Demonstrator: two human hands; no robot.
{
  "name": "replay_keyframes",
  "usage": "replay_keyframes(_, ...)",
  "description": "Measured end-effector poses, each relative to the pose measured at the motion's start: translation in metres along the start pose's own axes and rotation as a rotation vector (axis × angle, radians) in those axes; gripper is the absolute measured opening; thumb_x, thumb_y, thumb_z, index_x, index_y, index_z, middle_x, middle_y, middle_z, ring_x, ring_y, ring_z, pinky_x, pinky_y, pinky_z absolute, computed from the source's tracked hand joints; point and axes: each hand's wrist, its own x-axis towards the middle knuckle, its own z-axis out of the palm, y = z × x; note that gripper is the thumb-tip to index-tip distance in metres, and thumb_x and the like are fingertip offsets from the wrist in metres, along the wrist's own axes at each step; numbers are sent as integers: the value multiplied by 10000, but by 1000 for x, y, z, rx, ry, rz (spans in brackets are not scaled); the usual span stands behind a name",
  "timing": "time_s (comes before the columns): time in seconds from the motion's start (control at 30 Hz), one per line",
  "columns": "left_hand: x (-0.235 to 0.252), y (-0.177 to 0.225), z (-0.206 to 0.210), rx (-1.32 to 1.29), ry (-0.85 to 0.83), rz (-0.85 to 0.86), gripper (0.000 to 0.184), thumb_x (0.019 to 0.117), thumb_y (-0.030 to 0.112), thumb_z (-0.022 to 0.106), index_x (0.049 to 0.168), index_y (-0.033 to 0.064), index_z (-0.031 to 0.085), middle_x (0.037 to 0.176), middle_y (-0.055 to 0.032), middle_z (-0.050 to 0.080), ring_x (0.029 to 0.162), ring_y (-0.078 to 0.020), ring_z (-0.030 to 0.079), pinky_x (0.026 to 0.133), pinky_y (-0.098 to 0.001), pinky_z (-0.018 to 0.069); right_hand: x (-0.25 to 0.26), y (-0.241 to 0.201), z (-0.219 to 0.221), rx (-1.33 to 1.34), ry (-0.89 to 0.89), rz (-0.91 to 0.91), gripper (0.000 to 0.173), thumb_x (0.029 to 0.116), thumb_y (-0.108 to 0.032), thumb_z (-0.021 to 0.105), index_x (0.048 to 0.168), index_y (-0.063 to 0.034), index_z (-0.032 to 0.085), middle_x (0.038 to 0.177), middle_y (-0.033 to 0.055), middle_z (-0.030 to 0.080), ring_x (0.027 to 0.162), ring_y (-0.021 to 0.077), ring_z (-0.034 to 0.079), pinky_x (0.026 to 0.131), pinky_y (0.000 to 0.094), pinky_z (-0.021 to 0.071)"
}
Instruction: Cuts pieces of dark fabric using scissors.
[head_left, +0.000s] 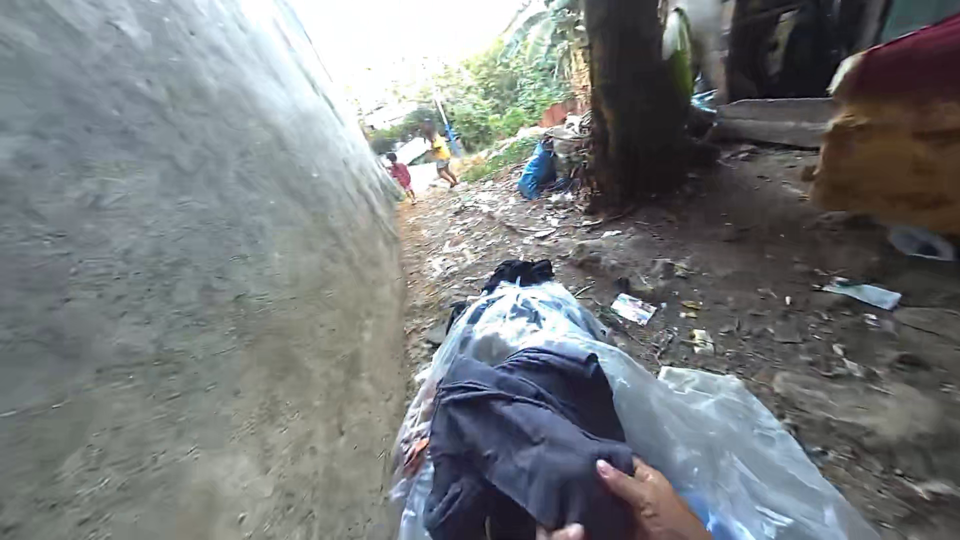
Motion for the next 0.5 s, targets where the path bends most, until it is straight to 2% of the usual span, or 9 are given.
replay_keyframes(0.03,6,2,-2,-90,4,-15,127,876,219,671,996,180,686,936,-7,759,898,-142,731,814,-379,610,-4,-3,-3,-32,3,-31,151,1025,-11,521,1175,-12,544,904,66,722,825,152,723,783,352,617)
replay_keyframes(0.07,13,7,0,-157,39,-38,146,938,327,588,946,214,679,921,21,757,904,-132,730,820,-387,607,-9,-6,-8,-52,-2,-55,137,1029,-5,511,1162,-16,537,898,62,721,821,151,725,777,354,622)
replay_keyframes(0.13,31,19,9,-245,218,-94,315,1056,416,394,980,189,599,888,12,735,861,-142,730,773,-398,619,-17,-11,-17,-91,-17,-110,124,1027,2,501,1145,-21,530,894,47,715,818,141,720,778,355,619)
replay_keyframes(0.2,48,27,9,-248,332,-112,301,1089,337,365,1037,136,584,869,-29,727,823,-165,732,742,-398,629,-25,-20,-24,-112,-33,-166,148,1024,5,496,1166,-31,514,910,30,723,832,131,725,789,355,623)
replay_keyframes(0.27,59,35,9,-248,341,-124,246,1082,251,395,1026,106,586,860,-51,717,814,-179,726,744,-391,626,-30,-31,-30,-104,-50,-202,213,1025,8,479,1233,-37,470,956,28,718,866,136,728,806,369,626)
replay_keyframes(0.33,67,41,11,-225,335,-161,239,1080,234,403,1024,93,588,857,-64,720,804,-185,728,730,-389,628,-33,-42,-34,-75,-53,-222,243,1028,14,460,1265,-42,454,977,35,718,880,145,731,814,379,629)
replay_keyframes(0.5,79,67,25,-169,297,-131,270,1073,157,393,966,42,613,817,-90,725,752,-180,728,686,-354,627,-33,-68,-28,-29,-73,-321,214,1037,23,425,1211,-63,515,944,23,744,856,136,741,801,360,634)
